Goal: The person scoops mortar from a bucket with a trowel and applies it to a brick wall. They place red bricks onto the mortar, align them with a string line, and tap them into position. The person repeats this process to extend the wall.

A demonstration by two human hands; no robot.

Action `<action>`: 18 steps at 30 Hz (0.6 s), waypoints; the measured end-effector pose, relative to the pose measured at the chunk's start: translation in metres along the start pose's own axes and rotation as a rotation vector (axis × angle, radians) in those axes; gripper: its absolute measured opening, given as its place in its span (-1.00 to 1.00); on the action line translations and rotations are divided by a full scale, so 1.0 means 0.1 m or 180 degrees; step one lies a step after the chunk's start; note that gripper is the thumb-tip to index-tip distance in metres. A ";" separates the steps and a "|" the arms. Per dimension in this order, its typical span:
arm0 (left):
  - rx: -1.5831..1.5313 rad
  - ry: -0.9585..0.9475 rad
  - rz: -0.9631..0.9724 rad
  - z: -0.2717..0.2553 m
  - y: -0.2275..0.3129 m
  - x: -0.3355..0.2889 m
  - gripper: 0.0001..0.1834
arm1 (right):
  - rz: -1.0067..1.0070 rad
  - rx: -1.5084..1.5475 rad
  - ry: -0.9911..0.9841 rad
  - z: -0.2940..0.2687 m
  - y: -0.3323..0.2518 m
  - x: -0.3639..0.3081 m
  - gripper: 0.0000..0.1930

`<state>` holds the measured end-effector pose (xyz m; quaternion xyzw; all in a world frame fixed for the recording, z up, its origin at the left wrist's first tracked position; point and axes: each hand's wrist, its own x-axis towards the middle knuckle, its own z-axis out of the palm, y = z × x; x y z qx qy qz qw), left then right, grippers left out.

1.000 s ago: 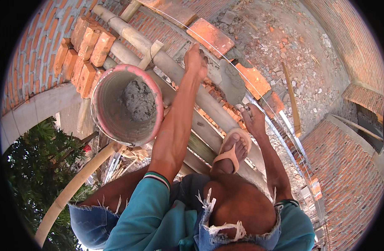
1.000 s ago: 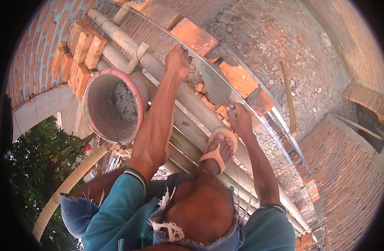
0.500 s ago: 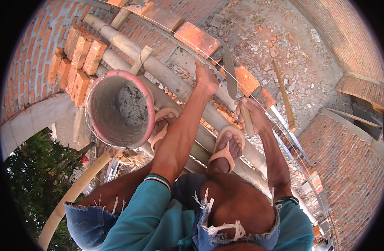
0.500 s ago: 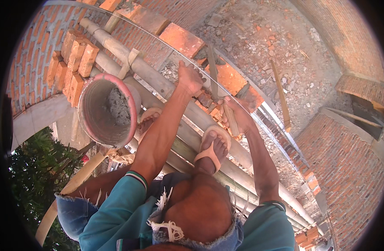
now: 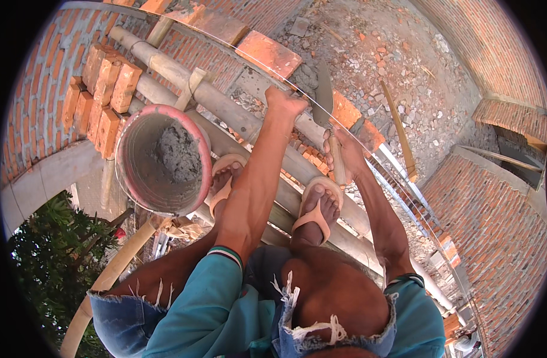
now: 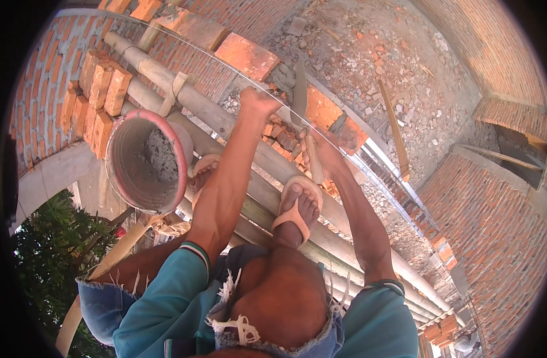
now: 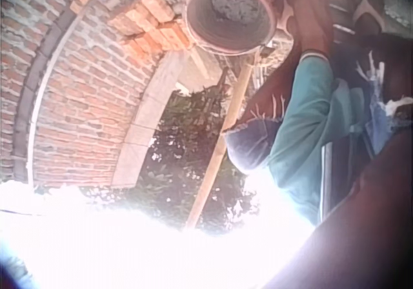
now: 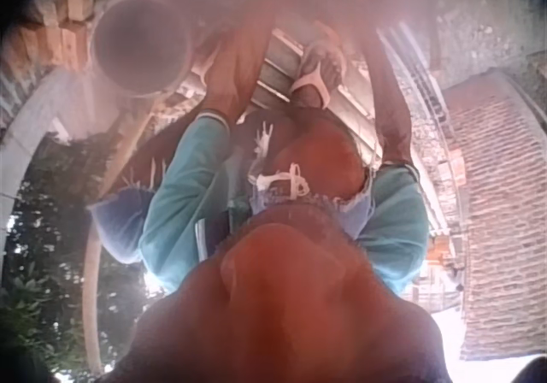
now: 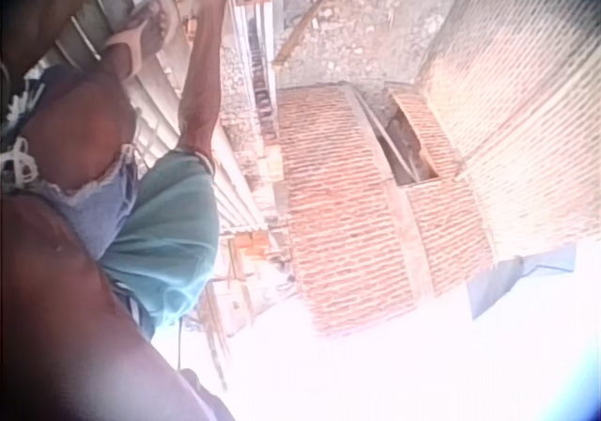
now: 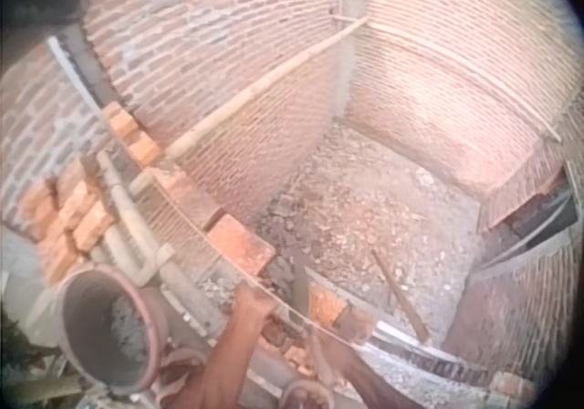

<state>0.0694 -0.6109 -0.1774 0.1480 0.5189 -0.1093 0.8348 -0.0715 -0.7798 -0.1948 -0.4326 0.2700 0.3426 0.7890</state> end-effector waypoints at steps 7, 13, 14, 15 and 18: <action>-0.0030 -0.0064 0.0186 0.03 0.06 0.07 -0.58 | -0.0103 0.0306 0.0167 0.15 -0.11 -0.21 -0.58; 0.0156 -0.0058 -0.0476 -0.18 -0.01 -0.06 -0.32 | -0.0420 -0.2166 0.0848 -0.16 -0.10 -0.82 -0.62; 0.0048 -0.0185 -0.0483 -0.17 0.00 -0.07 -0.31 | -0.0609 -0.2969 0.1025 -0.22 -0.09 -0.89 -0.64; -0.0028 -0.0209 -0.0460 -0.16 0.01 -0.08 -0.29 | -0.1008 -0.3571 0.1109 -0.26 -0.09 -0.94 -0.66; -0.0191 -0.0058 -0.0446 -0.09 0.08 -0.06 -0.27 | -0.1703 -0.4746 0.1289 -0.31 -0.10 -0.95 -0.72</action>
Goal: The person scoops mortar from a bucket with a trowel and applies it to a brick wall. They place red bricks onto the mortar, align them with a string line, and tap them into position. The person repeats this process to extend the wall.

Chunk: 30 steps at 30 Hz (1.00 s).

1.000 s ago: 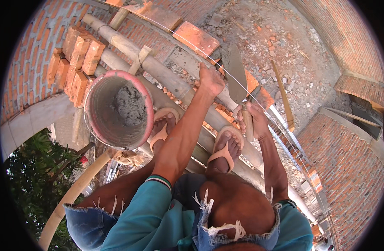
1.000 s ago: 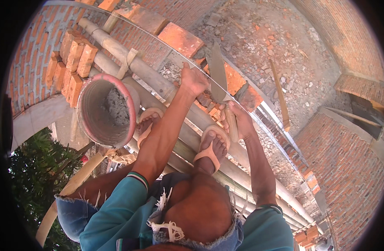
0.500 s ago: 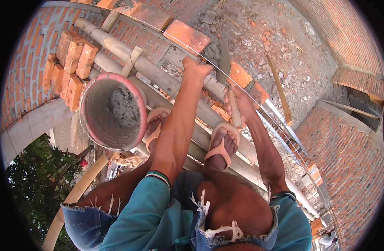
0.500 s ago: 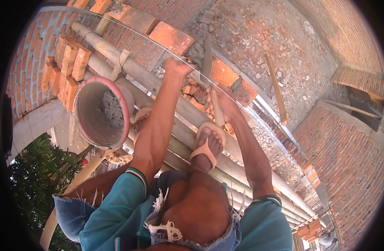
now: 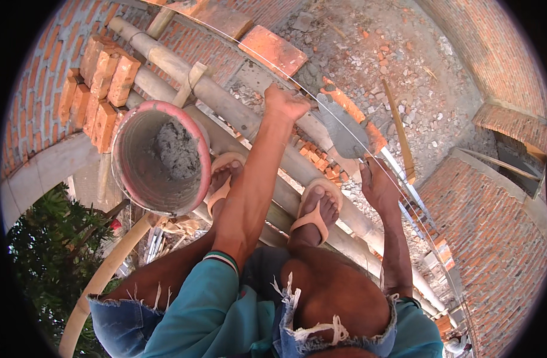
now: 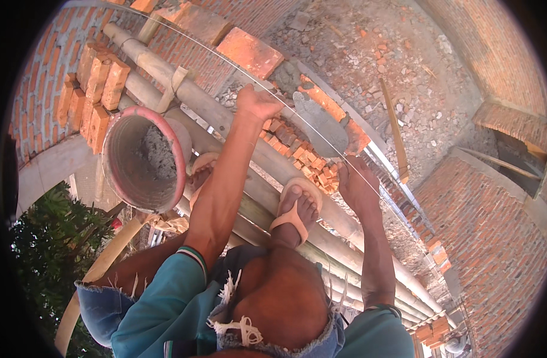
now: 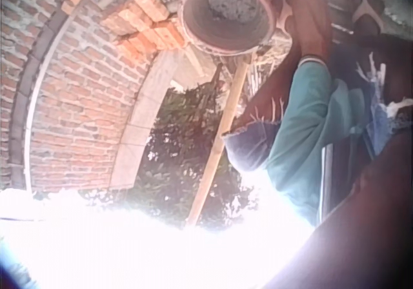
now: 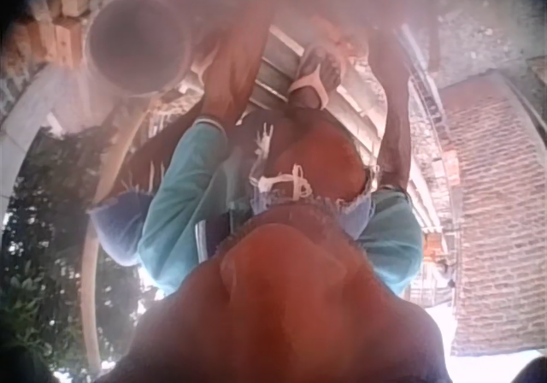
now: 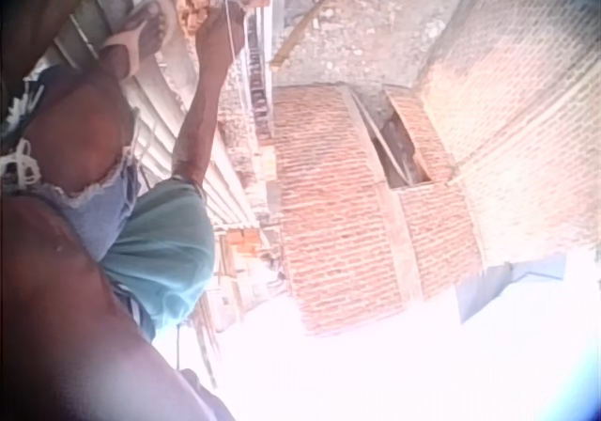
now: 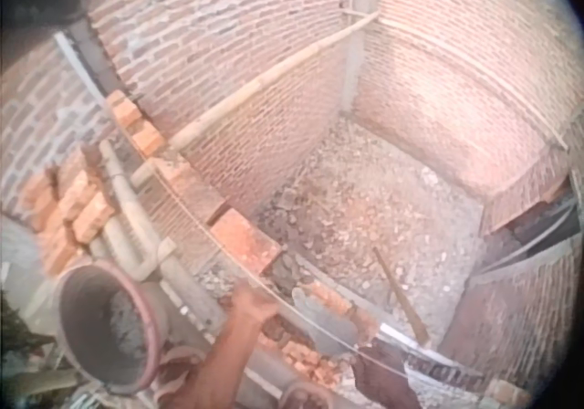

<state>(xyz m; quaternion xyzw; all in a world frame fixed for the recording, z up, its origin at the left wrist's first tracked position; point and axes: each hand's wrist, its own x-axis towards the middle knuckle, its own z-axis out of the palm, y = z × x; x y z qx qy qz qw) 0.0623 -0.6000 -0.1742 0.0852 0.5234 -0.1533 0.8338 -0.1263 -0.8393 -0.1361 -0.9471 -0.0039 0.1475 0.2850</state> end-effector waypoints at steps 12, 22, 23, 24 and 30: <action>0.0770 -0.0665 0.0622 -0.12 0.03 0.18 -0.09 | 0.0512 -0.0816 -0.0497 -0.28 -0.55 0.35 -0.69; 0.0569 -0.1029 0.0547 -0.24 0.09 0.27 -0.04 | 0.0567 -0.0513 -0.0335 -0.06 -0.57 0.49 -0.65; 0.0594 -0.0944 0.0592 -0.25 0.11 0.24 -0.08 | 0.0511 -0.0554 -0.0426 -0.13 -0.56 0.44 -0.65; 0.0623 -0.0871 0.0623 -0.24 0.11 0.24 -0.11 | 0.0514 -0.0519 -0.0380 -0.15 -0.57 0.41 -0.65; 0.0708 -0.1189 0.0364 -0.26 0.14 0.41 -0.01 | 0.0174 -0.0659 -0.0071 0.06 -0.62 0.44 -0.71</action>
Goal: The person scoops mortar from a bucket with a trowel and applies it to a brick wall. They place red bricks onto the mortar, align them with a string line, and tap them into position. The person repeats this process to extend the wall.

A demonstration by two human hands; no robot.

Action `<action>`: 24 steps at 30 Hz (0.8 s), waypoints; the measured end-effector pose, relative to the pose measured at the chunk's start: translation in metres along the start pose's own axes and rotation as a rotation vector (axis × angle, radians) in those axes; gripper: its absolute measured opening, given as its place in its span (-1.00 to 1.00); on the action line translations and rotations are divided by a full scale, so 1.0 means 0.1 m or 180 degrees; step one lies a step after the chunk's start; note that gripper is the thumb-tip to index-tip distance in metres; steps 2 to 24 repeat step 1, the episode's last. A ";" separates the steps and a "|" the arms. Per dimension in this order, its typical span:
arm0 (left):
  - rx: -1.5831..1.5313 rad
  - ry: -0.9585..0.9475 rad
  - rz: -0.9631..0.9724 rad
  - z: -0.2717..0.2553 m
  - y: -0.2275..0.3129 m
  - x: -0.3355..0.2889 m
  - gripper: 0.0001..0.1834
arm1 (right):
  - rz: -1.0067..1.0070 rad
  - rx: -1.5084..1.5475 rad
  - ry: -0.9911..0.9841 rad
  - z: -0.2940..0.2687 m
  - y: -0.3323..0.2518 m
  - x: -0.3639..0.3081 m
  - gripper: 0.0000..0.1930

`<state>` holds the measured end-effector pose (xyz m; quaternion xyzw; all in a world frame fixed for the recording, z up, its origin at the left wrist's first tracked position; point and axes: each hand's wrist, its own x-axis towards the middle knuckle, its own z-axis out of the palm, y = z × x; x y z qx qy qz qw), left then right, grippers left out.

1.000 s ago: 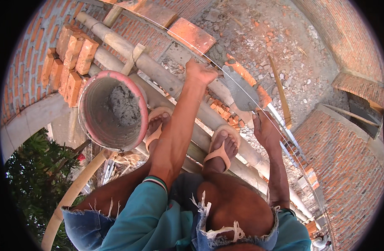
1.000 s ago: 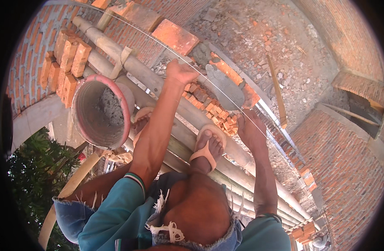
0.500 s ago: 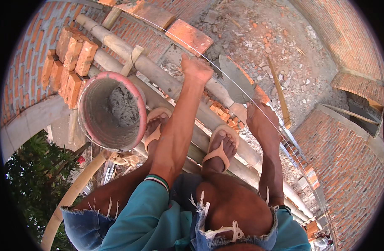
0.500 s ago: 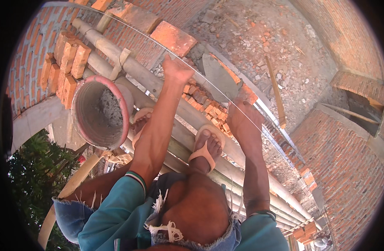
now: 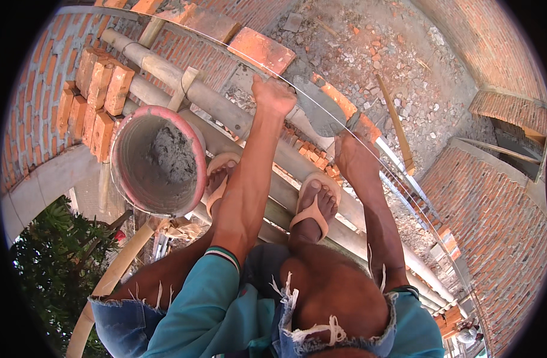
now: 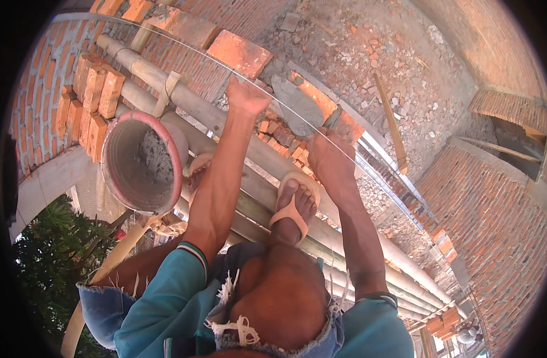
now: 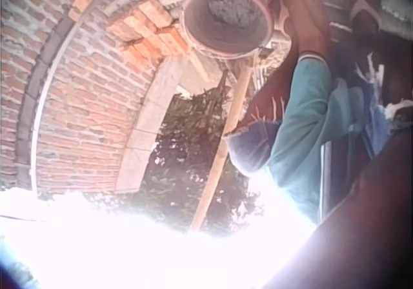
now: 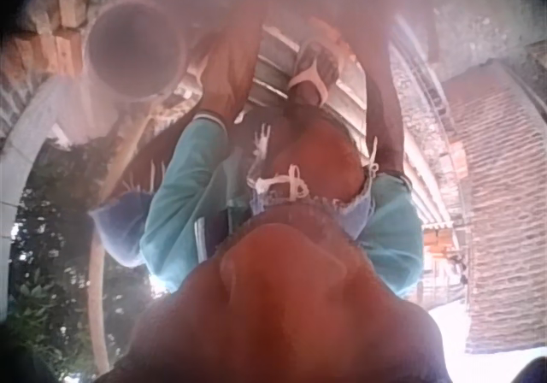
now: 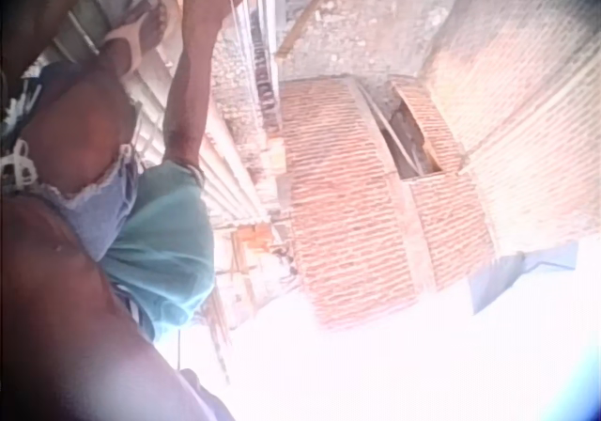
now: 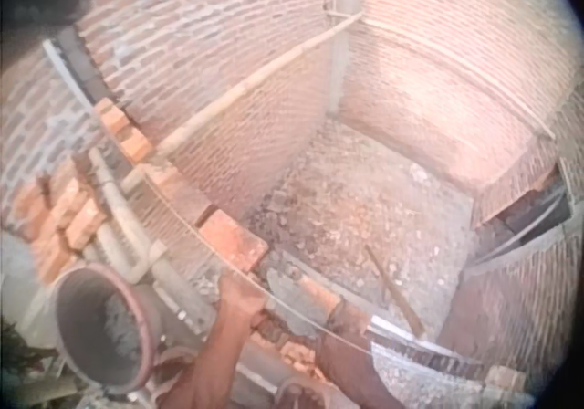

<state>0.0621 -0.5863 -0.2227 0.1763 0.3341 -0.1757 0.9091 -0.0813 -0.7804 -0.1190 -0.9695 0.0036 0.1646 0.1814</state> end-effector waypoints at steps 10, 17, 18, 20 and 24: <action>0.0083 0.0039 -0.0001 -0.05 0.02 0.03 0.00 | -0.0003 0.0014 -0.0014 0.03 0.00 -0.02 -0.71; 0.0083 0.0039 -0.0001 -0.05 0.02 0.03 0.00 | -0.0003 0.0014 -0.0014 0.03 0.00 -0.02 -0.71; 0.0083 0.0039 -0.0001 -0.05 0.02 0.03 0.00 | -0.0003 0.0014 -0.0014 0.03 0.00 -0.02 -0.71; 0.0083 0.0039 -0.0001 -0.05 0.02 0.03 0.00 | -0.0003 0.0014 -0.0014 0.03 0.00 -0.02 -0.71; 0.0083 0.0039 -0.0001 -0.05 0.02 0.03 0.00 | -0.0003 0.0014 -0.0014 0.03 0.00 -0.02 -0.71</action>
